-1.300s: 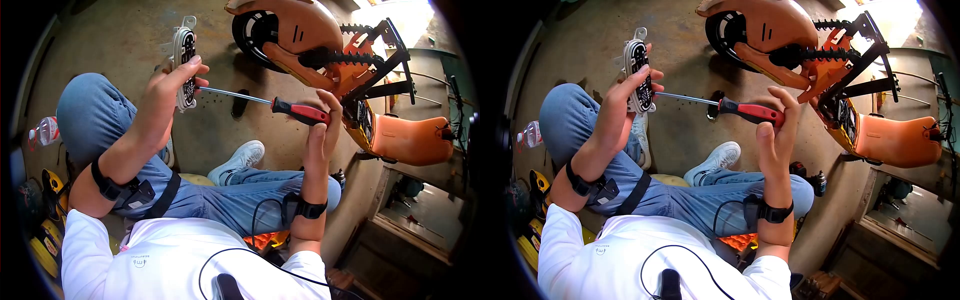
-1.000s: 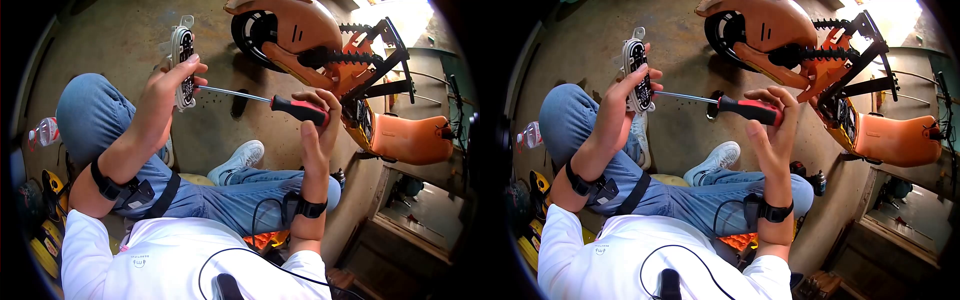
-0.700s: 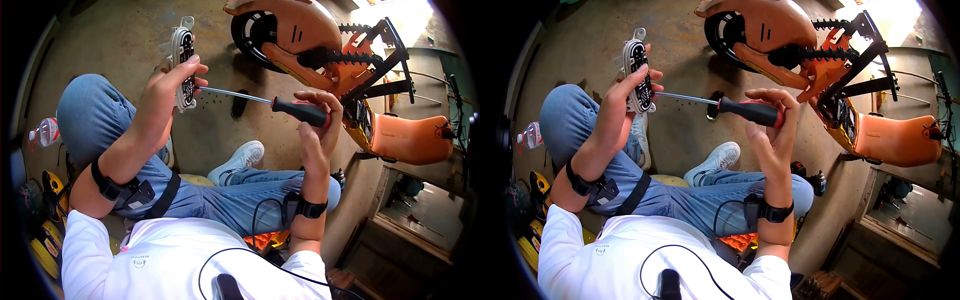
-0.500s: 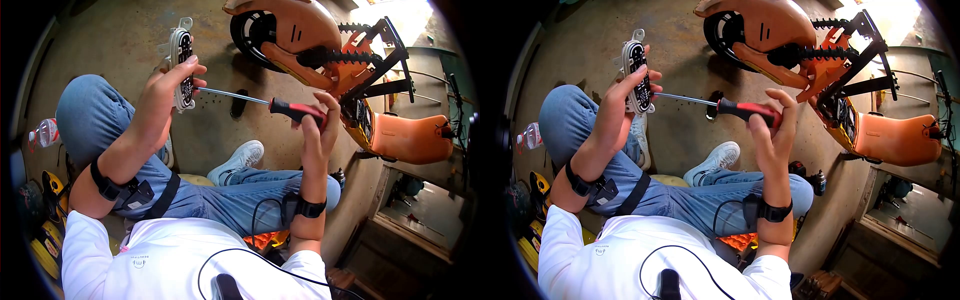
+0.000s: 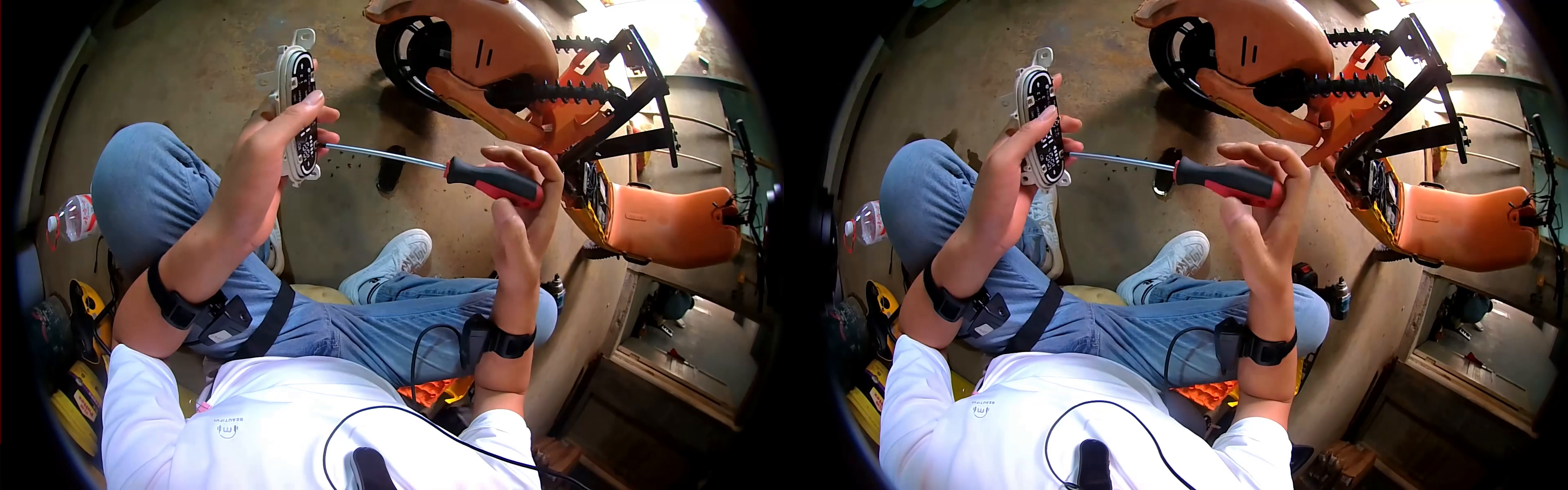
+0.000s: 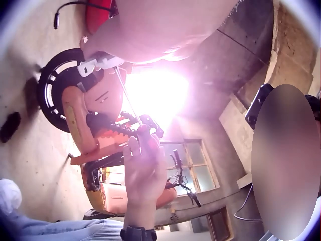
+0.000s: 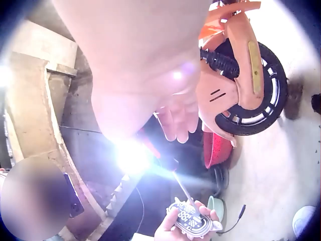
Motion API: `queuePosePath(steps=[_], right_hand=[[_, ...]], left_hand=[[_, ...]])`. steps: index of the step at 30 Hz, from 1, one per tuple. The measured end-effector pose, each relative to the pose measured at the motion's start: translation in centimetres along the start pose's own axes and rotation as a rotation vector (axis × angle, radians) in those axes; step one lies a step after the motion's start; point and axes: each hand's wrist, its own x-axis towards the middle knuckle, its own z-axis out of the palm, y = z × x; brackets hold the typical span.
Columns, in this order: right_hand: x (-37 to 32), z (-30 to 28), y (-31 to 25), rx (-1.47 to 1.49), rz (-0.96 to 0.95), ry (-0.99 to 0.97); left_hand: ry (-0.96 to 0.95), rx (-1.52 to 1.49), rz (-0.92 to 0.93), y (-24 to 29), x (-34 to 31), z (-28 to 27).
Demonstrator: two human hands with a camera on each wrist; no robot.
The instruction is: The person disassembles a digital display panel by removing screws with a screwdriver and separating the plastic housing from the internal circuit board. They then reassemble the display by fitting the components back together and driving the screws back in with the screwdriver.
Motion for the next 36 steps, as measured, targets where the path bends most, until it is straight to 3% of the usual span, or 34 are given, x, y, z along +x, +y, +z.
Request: queuePosePath(steps=[2, 3, 4, 7, 10, 11, 13, 16, 17, 20, 22, 24, 27, 28, 30, 36], right_hand=[[-0.2, -1.0, 0.6, -0.166, 0.058, -0.004], [-0.4, -1.1, -0.6, -0.278, 0.257, 0.012], [-0.4, -1.1, -0.5, -0.278, 0.258, 0.014], [-0.2, -0.7, -0.3, -0.197, 0.239, 0.040], [0.2, 0.1, 0.2, -0.013, -0.011, 0.028], [0.1, -0.2, 0.1, -0.014, -0.012, 0.028], [-0.2, -1.0, -0.2, -0.203, 0.174, 0.013], [-0.2, -0.7, -1.0, -0.160, 0.290, 0.036], [-0.6, -1.1, -0.1, -0.097, 0.126, 0.007], [0.1, -0.5, -0.2, 0.006, 0.005, -0.038], [-0.1, -0.6, -0.1, -0.008, 0.016, -0.008], [-0.4, -0.9, -0.2, -0.198, 0.208, 0.055], [-0.2, -0.6, -0.5, -0.126, 0.292, 0.090], [-0.2, -0.6, -0.4, -0.126, 0.291, 0.090], [-0.3, -0.6, -0.2, 0.061, 0.107, 0.110], [-0.2, -0.8, -0.4, 0.055, 0.049, 0.181]], left_hand=[[-0.004, 0.004, -0.007, -0.1, 0.0, 0.0], [-0.001, 0.009, 0.004, -0.1, 0.0, 0.0], [0.002, 0.014, 0.015, -0.1, 0.0, 0.0], [-0.020, 0.015, -0.006, 0.1, 0.0, -0.1], [-0.023, 0.000, 0.022, 0.0, 0.0, 0.1], [-0.024, 0.000, 0.022, -0.1, 0.0, 0.1], [-0.017, 0.002, 0.016, -0.1, 0.0, 0.1], [-0.006, 0.010, 0.013, 0.0, 0.0, 0.1], [-0.006, 0.011, 0.013, 0.0, -0.1, 0.1], [-0.022, 0.002, 0.015, 0.0, -0.1, 0.2], [-0.024, 0.015, 0.017, 0.0, -0.2, 0.2], [-0.023, 0.018, 0.008, -0.1, -0.1, 0.0], [-0.016, 0.020, -0.006, 0.2, -0.2, 0.2], [-0.011, 0.018, -0.012, 0.3, -0.3, 0.3], [-0.030, 0.002, -0.006, 0.3, -0.3, 0.4], [0.016, -0.016, 0.028, 0.1, 0.1, 0.1]])
